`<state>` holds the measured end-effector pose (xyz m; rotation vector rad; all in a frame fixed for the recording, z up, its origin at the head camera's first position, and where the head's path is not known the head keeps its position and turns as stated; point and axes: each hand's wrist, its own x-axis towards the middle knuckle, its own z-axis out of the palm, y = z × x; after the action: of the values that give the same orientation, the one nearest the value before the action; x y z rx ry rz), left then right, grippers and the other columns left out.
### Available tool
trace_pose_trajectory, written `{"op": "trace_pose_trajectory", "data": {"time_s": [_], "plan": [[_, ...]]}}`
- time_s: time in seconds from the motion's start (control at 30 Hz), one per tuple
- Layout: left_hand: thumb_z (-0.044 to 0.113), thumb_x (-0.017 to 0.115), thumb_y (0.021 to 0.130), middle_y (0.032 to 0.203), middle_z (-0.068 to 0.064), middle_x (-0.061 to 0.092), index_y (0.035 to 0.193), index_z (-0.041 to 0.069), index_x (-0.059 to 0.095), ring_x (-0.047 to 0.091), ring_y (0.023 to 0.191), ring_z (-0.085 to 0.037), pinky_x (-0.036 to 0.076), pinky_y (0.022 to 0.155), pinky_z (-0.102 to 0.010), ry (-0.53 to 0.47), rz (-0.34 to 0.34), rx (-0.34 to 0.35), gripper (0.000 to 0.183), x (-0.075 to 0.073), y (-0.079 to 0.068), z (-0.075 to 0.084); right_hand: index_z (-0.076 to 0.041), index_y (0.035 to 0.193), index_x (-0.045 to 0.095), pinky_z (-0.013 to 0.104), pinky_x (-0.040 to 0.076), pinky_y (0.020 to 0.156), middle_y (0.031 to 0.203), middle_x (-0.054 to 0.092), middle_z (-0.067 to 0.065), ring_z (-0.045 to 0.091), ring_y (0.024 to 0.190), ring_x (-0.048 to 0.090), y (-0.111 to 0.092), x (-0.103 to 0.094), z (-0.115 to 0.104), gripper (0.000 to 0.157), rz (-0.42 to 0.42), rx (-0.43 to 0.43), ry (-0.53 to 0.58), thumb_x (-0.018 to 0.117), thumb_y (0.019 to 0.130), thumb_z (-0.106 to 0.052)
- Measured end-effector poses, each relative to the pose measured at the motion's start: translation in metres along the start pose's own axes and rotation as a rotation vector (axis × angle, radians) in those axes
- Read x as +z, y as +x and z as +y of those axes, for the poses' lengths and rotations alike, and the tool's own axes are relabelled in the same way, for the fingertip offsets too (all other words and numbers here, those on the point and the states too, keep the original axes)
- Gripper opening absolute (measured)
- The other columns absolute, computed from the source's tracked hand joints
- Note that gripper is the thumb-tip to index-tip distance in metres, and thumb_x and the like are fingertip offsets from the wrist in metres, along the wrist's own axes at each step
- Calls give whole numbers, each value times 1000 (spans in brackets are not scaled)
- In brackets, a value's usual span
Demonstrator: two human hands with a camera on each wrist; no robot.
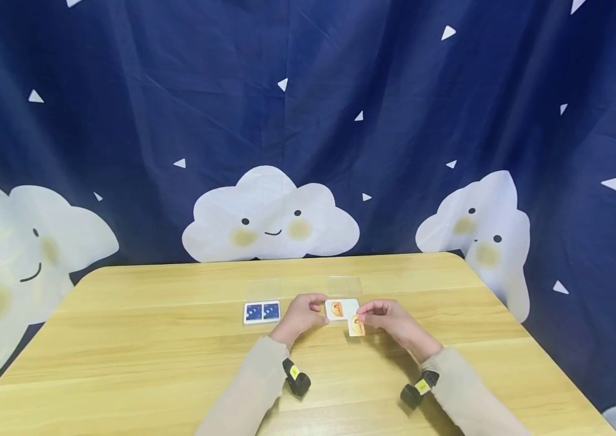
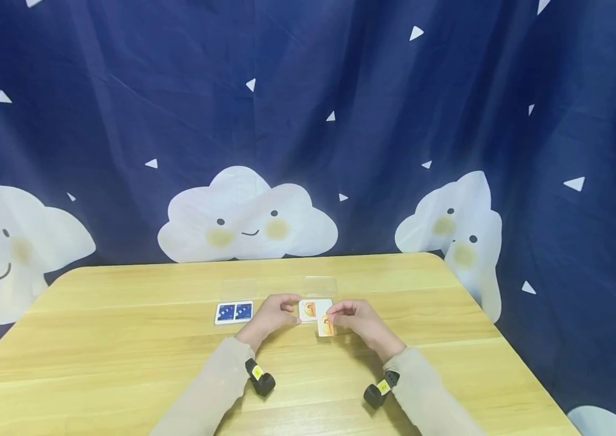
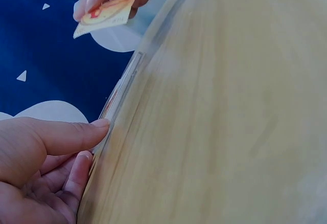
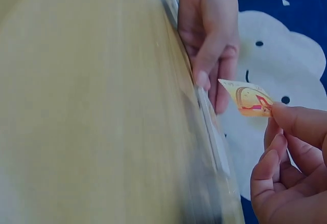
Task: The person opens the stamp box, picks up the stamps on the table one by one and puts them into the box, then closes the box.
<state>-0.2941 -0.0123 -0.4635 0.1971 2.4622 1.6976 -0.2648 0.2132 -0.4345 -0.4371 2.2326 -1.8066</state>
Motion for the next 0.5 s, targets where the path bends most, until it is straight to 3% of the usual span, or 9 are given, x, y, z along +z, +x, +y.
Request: {"op": "trace_pose_trajectory", "data": {"time_s": [0.27,0.5], "plan": [[-6,76,66,99,-7,60,118,4,64,53,91,-20,49,79,-30,-3,0,-1,54,0,0,2,10,99,64,20,43,62,80,64,-4,11,73,53,17,-7,5,19,75,82,10,63,84,-2],[-6,76,66,100,-7,60,118,4,64,53,91,-19,49,79,-29,-8,4,-1,54,0,0,1,9,100,63,21,42,64,80,65,-5,10,74,51,35,-11,9,18,73,104,51,61,86,-1]]}}
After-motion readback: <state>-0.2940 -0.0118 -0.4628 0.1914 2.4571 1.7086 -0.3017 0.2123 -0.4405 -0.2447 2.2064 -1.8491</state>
